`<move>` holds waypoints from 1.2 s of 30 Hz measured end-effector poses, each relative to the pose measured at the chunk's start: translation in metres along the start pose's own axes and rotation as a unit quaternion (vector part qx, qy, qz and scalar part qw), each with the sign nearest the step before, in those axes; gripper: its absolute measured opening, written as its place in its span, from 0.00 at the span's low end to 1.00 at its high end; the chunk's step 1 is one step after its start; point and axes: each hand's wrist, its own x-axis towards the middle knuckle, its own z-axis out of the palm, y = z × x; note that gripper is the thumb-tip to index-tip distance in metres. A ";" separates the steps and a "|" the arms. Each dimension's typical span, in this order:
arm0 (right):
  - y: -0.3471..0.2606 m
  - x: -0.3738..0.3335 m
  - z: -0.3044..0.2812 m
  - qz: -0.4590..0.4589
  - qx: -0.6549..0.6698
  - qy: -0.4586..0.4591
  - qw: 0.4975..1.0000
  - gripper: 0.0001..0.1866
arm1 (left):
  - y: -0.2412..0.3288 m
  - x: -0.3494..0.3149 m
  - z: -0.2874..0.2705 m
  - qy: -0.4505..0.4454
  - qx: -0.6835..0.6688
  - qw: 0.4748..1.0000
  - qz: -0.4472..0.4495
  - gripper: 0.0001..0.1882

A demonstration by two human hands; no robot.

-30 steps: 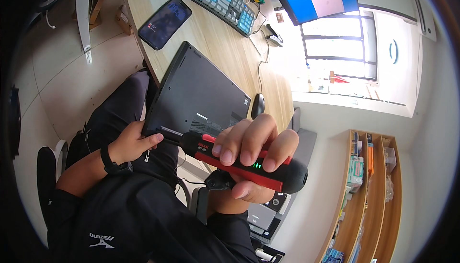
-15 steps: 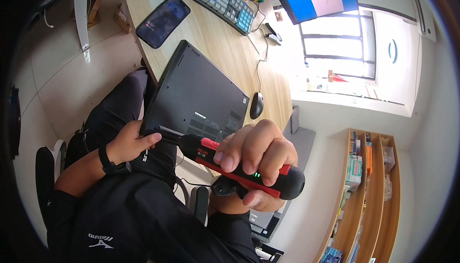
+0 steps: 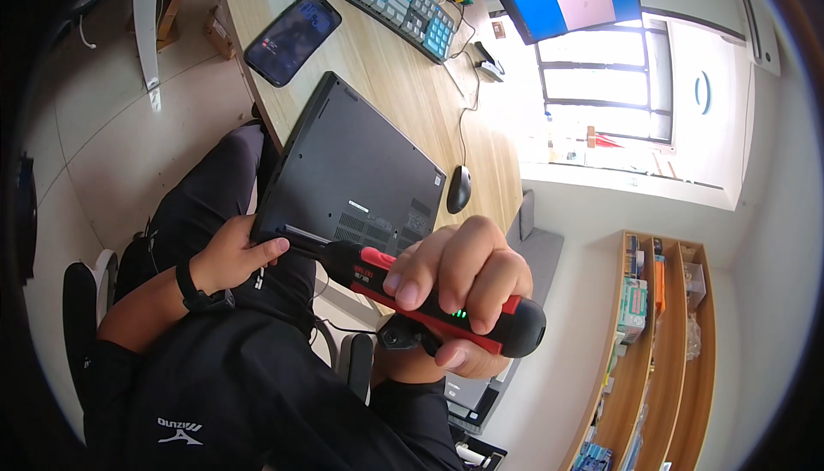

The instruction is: The person assembles a laptop by aligning the bottom case with the main chassis and securing it with screws. Using a red electric screwdriver, the person fastens multiple screws into the bottom panel. The task concludes with the person handing the assembled laptop to another individual.

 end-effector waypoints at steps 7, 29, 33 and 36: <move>0.006 0.001 0.003 -0.003 -0.009 0.021 1.000 0.22 | 0.002 0.000 0.000 -0.001 0.005 1.000 -0.004 0.18; 0.061 -0.010 0.018 0.015 -0.053 0.083 0.995 0.23 | 0.011 -0.002 -0.006 -0.022 0.009 1.000 0.002 0.17; 0.059 -0.011 0.017 0.021 -0.056 0.090 0.994 0.22 | 0.011 -0.002 -0.006 -0.034 0.021 0.999 -0.020 0.18; 0.058 -0.010 0.014 0.028 -0.050 0.090 0.994 0.20 | 0.009 -0.001 -0.005 -0.032 -0.015 0.999 -0.008 0.18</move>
